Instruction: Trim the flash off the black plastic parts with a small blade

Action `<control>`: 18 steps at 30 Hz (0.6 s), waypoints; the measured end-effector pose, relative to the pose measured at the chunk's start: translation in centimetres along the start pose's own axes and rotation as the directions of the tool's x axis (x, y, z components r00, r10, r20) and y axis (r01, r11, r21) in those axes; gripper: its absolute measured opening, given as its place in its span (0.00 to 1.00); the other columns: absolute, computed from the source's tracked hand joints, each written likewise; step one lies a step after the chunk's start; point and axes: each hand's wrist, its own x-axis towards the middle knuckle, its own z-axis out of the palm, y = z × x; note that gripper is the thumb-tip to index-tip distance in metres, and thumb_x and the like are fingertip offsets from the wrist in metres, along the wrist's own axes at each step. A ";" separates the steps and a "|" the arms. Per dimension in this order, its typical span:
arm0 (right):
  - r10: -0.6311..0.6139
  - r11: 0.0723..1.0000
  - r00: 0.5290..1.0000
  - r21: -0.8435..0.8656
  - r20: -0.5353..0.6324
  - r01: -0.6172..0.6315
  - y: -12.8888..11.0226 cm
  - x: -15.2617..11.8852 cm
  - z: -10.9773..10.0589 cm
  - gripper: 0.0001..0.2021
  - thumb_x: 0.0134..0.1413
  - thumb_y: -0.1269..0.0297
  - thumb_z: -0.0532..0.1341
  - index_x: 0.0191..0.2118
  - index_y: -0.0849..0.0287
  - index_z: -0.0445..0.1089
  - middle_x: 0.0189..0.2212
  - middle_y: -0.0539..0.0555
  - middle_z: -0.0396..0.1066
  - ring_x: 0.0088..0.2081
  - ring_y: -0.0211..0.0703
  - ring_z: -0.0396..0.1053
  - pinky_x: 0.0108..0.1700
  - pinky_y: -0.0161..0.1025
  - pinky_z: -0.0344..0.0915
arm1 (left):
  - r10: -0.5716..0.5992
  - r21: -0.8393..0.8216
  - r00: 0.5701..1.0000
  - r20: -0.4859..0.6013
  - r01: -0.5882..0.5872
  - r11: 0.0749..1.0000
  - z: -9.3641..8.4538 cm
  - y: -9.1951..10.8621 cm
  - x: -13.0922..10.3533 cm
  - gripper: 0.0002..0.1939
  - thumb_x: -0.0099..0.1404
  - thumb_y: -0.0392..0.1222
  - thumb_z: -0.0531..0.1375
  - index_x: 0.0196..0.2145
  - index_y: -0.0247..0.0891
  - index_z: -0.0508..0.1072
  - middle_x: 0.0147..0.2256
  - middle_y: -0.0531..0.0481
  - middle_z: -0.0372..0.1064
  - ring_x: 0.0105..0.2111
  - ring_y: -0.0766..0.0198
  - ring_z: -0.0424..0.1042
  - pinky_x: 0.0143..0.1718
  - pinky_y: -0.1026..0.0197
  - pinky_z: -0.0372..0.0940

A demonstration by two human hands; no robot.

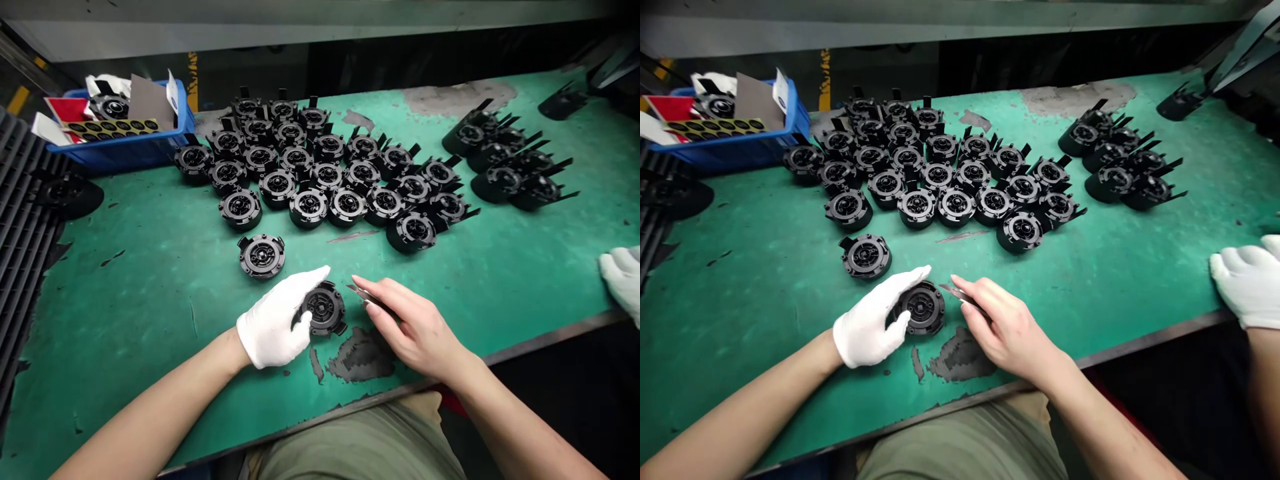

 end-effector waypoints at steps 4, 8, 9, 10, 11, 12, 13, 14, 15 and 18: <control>-0.044 0.995 0.997 -0.087 0.056 0.048 1.0 0.1 -0.1 0.23 0.75 0.64 0.55 0.71 0.53 0.60 0.48 0.59 0.76 0.44 0.49 0.76 0.46 0.46 0.76 | -0.088 0.021 0.982 -0.169 0.093 0.995 0.7 -0.4 0.3 0.29 0.71 0.33 0.56 0.68 0.40 0.62 0.63 0.38 0.70 0.64 0.51 0.72 0.68 0.43 0.69; -0.082 0.989 0.994 -0.120 0.066 0.090 1.7 0.3 -0.1 0.19 0.74 0.66 0.58 0.66 0.53 0.62 0.54 0.59 0.75 0.51 0.50 0.76 0.51 0.47 0.75 | -0.187 -0.012 0.948 -0.257 0.190 0.982 0.9 -0.7 0.5 0.19 0.76 0.38 0.56 0.62 0.38 0.68 0.57 0.39 0.75 0.59 0.54 0.76 0.65 0.46 0.72; -0.082 0.988 0.994 -0.126 0.068 0.090 1.7 0.3 -0.1 0.19 0.74 0.66 0.58 0.66 0.54 0.63 0.54 0.59 0.75 0.50 0.49 0.76 0.51 0.46 0.75 | -0.207 -0.030 0.946 -0.251 0.206 0.978 0.7 -0.7 0.4 0.18 0.77 0.41 0.57 0.61 0.39 0.68 0.57 0.40 0.76 0.58 0.54 0.77 0.64 0.46 0.72; -0.080 0.988 0.994 -0.129 0.074 0.089 1.8 0.4 -0.1 0.18 0.74 0.66 0.58 0.65 0.54 0.63 0.53 0.58 0.76 0.50 0.49 0.77 0.50 0.46 0.75 | -0.224 -0.051 0.947 -0.230 0.218 0.975 0.6 -0.7 0.4 0.19 0.77 0.45 0.58 0.61 0.39 0.69 0.57 0.40 0.75 0.59 0.53 0.77 0.64 0.45 0.72; -0.081 0.987 0.994 -0.129 0.079 0.091 1.8 0.5 -0.1 0.17 0.75 0.67 0.58 0.65 0.54 0.63 0.53 0.58 0.76 0.49 0.48 0.77 0.50 0.46 0.75 | -0.232 -0.070 0.952 -0.200 0.222 0.973 0.4 -0.6 0.4 0.22 0.76 0.51 0.59 0.62 0.40 0.68 0.57 0.39 0.75 0.59 0.51 0.76 0.64 0.45 0.72; -0.085 0.987 0.993 -0.128 0.083 0.095 1.8 0.5 0.0 0.17 0.75 0.67 0.57 0.64 0.54 0.63 0.53 0.58 0.76 0.49 0.48 0.77 0.50 0.46 0.75 | -0.228 -0.078 0.959 -0.169 0.218 0.973 0.3 -0.5 0.3 0.28 0.73 0.58 0.62 0.63 0.40 0.67 0.58 0.38 0.74 0.59 0.49 0.76 0.64 0.44 0.72; -0.094 0.987 0.992 -0.126 0.087 0.104 1.8 0.6 -0.1 0.17 0.75 0.67 0.57 0.64 0.53 0.64 0.53 0.58 0.76 0.49 0.48 0.77 0.50 0.46 0.75 | -0.205 -0.068 0.968 -0.143 0.197 0.978 0.2 -0.4 0.3 0.36 0.69 0.65 0.64 0.64 0.40 0.66 0.59 0.36 0.73 0.59 0.46 0.75 0.63 0.42 0.72; -0.103 0.985 0.991 -0.127 0.087 0.114 1.8 0.6 -0.1 0.17 0.75 0.68 0.57 0.64 0.53 0.64 0.53 0.58 0.76 0.49 0.49 0.77 0.50 0.46 0.75 | -0.163 -0.037 0.978 -0.128 0.160 0.986 0.3 -0.4 0.3 0.46 0.62 0.71 0.67 0.66 0.40 0.64 0.59 0.34 0.71 0.60 0.42 0.75 0.63 0.40 0.72; -0.113 0.984 0.990 -0.131 0.082 0.123 1.8 0.6 -0.1 0.17 0.74 0.68 0.57 0.64 0.53 0.64 0.52 0.58 0.76 0.49 0.49 0.76 0.50 0.46 0.75 | -0.109 0.012 0.986 -0.126 0.111 0.994 0.4 -0.3 0.3 0.54 0.55 0.75 0.69 0.67 0.39 0.62 0.59 0.32 0.70 0.60 0.39 0.74 0.62 0.38 0.72; -0.113 0.982 0.992 -0.146 0.048 0.119 1.9 0.5 -0.2 0.17 0.73 0.69 0.59 0.63 0.54 0.64 0.50 0.58 0.76 0.47 0.49 0.76 0.48 0.46 0.74 | 0.022 0.180 0.987 -0.160 0.007 0.984 0.9 -0.3 0.4 0.63 0.47 0.75 0.73 0.68 0.36 0.58 0.56 0.30 0.68 0.58 0.35 0.73 0.60 0.35 0.72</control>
